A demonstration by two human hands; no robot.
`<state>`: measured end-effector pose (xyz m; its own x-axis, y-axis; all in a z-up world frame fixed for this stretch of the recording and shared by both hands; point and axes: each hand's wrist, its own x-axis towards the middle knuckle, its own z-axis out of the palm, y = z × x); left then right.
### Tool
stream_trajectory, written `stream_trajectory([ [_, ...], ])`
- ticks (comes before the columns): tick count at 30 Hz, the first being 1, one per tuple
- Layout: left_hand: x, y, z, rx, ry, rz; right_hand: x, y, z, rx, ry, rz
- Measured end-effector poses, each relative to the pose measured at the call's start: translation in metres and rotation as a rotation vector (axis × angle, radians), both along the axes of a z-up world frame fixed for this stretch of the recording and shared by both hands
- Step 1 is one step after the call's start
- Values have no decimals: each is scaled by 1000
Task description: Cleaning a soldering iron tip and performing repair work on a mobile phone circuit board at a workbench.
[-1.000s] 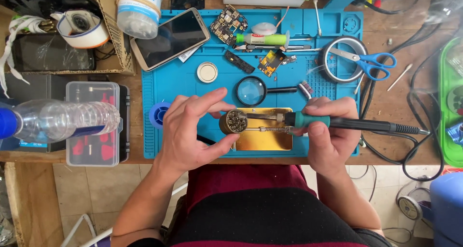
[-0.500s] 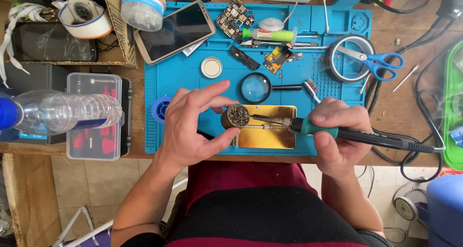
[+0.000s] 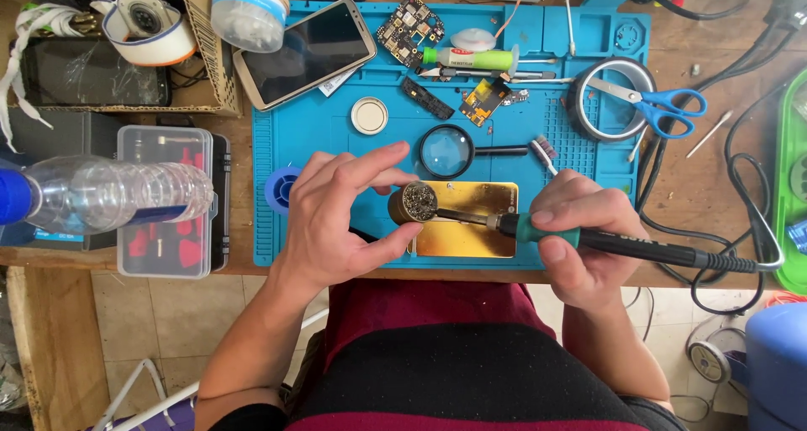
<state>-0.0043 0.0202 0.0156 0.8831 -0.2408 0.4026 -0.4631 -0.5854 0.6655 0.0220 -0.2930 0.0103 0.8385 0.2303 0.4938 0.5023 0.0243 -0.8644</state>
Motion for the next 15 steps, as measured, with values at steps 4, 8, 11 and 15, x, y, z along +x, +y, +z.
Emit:
stream_trajectory([
  [4,0,-1,-1,-4,-4,-11,2,-1,1,-13,-27,6],
  [8,1,-1,-1,0,-5,-1,2,-2,4,-39,-5,37],
  [11,0,-1,-1,-4,1,-1,3,-3,3,-28,-26,12],
  [15,1,0,0,-12,0,0,4,-2,5,-41,-16,52],
])
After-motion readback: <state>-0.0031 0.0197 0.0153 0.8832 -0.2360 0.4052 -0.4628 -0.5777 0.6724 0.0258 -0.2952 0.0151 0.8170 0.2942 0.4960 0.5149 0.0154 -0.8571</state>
